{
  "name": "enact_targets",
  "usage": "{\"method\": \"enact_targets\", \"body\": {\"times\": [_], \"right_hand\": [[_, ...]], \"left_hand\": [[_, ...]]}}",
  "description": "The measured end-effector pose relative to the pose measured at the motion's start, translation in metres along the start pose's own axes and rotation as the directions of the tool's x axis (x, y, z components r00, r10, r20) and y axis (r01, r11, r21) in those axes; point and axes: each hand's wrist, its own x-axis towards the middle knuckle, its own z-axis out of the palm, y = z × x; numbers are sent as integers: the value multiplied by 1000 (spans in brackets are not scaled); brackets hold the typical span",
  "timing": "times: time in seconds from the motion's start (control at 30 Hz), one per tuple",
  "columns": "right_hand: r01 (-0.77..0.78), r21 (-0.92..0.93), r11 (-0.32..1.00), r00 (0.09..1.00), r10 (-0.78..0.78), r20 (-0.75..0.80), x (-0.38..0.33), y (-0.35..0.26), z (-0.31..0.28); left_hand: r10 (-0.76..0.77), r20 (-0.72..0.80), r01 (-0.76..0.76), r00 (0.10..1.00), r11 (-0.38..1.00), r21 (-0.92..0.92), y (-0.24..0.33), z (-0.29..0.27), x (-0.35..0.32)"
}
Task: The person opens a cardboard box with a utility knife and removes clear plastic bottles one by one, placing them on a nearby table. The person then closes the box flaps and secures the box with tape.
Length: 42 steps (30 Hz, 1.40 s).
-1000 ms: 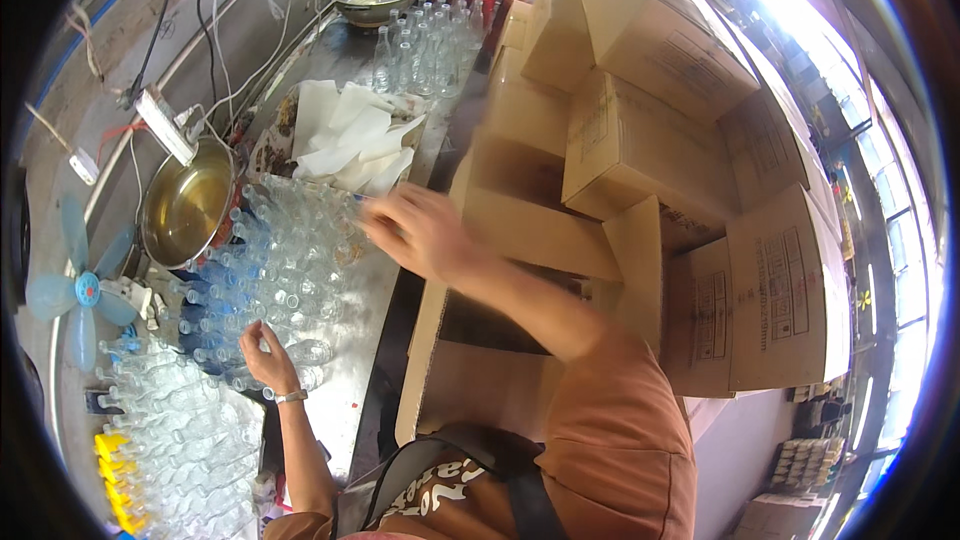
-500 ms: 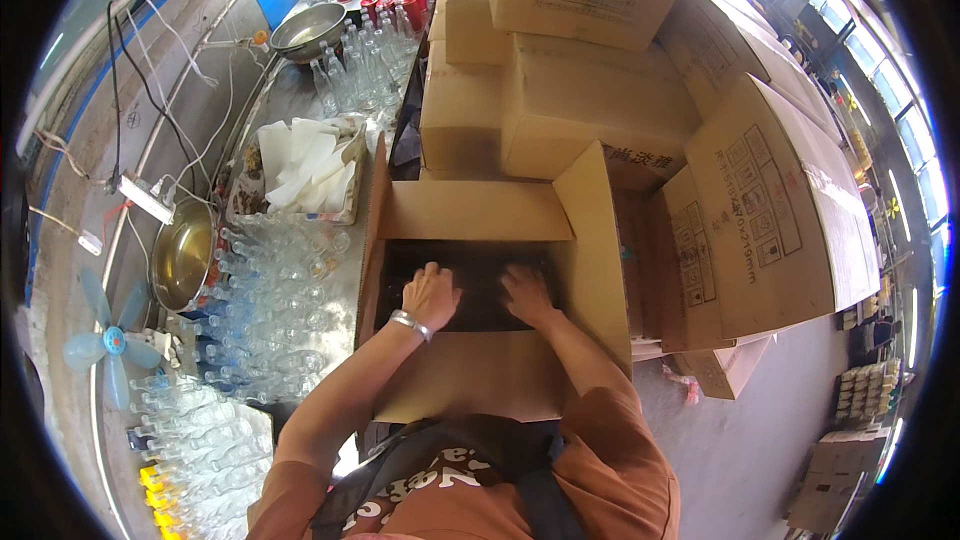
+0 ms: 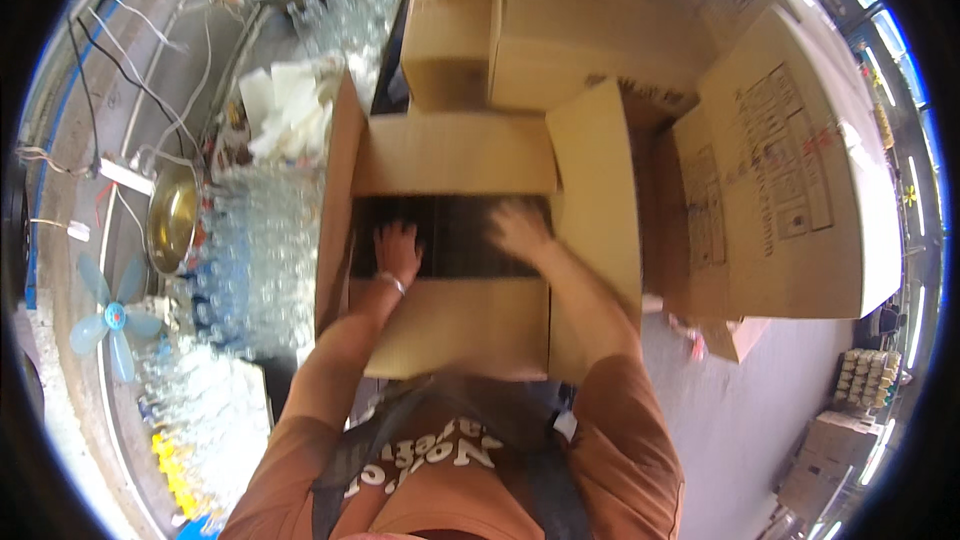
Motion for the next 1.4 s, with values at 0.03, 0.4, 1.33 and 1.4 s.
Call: {"method": "enact_targets", "body": {"times": [0.03, 0.4, 1.33, 1.4], "right_hand": [[58, -2, 998, 998, -58, -39, 1, 6, 4], [-157, 199, 967, 983, 173, -66, 5, 3, 7], [-92, 93, 991, 989, 102, -106, 69, -42, 34], [21, 93, 995, 983, -4, -182, 70, -43, 30]], "left_hand": [[-8, -39, 6, 999, 999, -33, -6, 5, 4], [72, -76, -91, 994, 953, -288, -56, -13, 23], [-66, -574, -326, 816, 768, -551, -1, -252, -13], [-79, -646, -363, 760, 772, -522, -19, -306, -39]]}}
